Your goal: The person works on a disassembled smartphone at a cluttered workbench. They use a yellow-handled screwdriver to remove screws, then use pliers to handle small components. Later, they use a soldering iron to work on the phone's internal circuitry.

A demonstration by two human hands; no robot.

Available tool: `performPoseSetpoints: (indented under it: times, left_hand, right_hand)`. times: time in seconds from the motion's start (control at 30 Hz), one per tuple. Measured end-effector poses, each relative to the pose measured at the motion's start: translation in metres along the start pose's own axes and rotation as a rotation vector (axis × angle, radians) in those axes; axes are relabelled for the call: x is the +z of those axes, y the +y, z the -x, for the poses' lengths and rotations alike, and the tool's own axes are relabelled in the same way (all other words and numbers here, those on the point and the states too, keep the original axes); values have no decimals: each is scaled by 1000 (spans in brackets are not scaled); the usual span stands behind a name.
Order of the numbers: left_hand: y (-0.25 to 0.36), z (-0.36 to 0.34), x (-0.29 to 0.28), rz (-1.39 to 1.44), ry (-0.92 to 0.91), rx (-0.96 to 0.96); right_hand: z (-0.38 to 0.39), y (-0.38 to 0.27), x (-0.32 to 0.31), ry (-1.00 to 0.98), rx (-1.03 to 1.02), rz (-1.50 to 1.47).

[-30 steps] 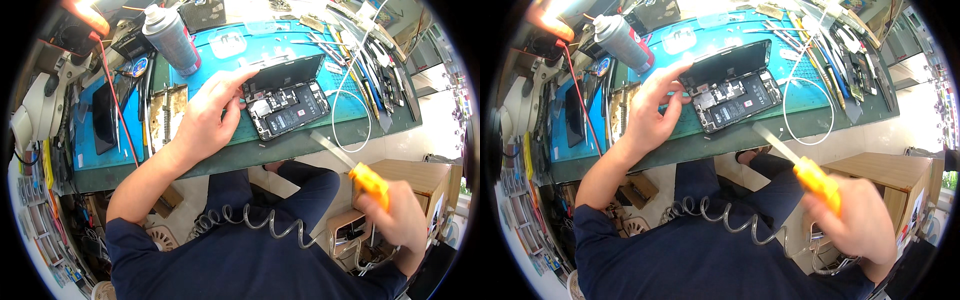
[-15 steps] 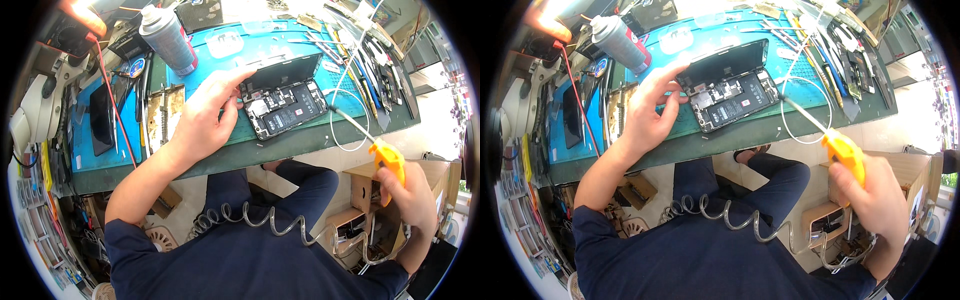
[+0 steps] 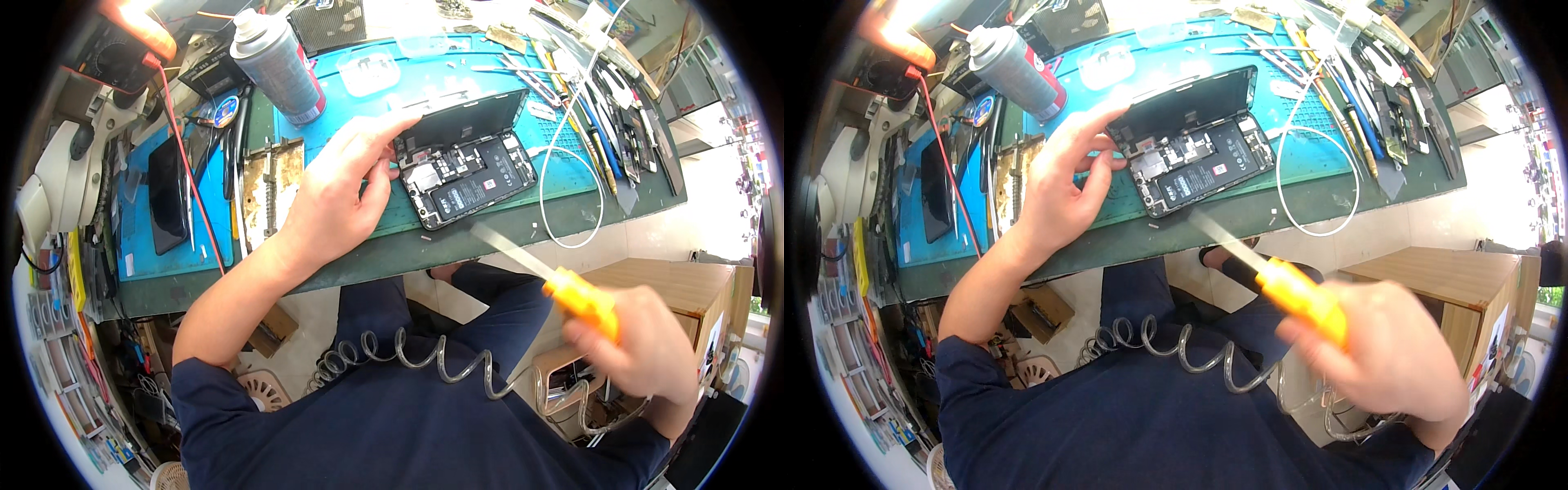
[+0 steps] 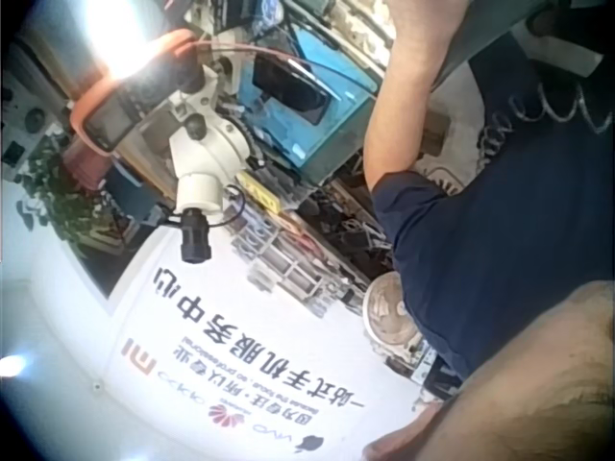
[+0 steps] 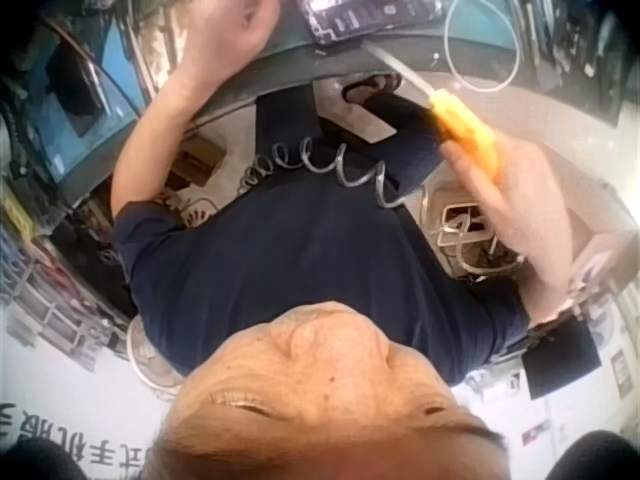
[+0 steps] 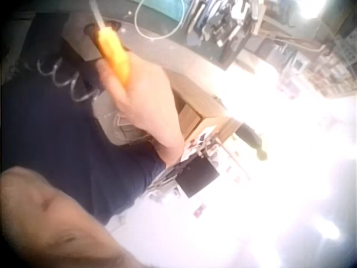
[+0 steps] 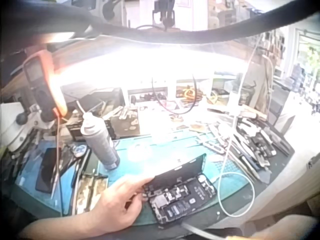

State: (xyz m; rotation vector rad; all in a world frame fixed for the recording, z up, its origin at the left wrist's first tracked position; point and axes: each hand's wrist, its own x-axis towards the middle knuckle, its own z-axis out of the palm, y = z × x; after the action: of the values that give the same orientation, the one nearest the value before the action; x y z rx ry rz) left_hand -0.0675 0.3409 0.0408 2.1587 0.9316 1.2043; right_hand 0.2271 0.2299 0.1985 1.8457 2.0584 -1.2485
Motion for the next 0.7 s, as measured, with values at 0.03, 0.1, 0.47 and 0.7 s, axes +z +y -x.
performPoseSetpoints:
  times: [0.03, 0.1, 0.47, 0.7]
  left_hand:
    - [0, 0, 1, 2, 0, -4]
    - [2, 2, 0, -8, 4, -17]
    - [-6, 0, 16, 18, 37, 106]
    - [-14, 4, -2, 98, 103, 3]
  right_hand:
    - [0, 2, 4, 6, -23, -2]
    - [-4, 5, 10, 68, -36, -112]
    - [-24, 64, 185, 900, -669, -954]
    - [-46, 6, 205, 717, -814, -785]
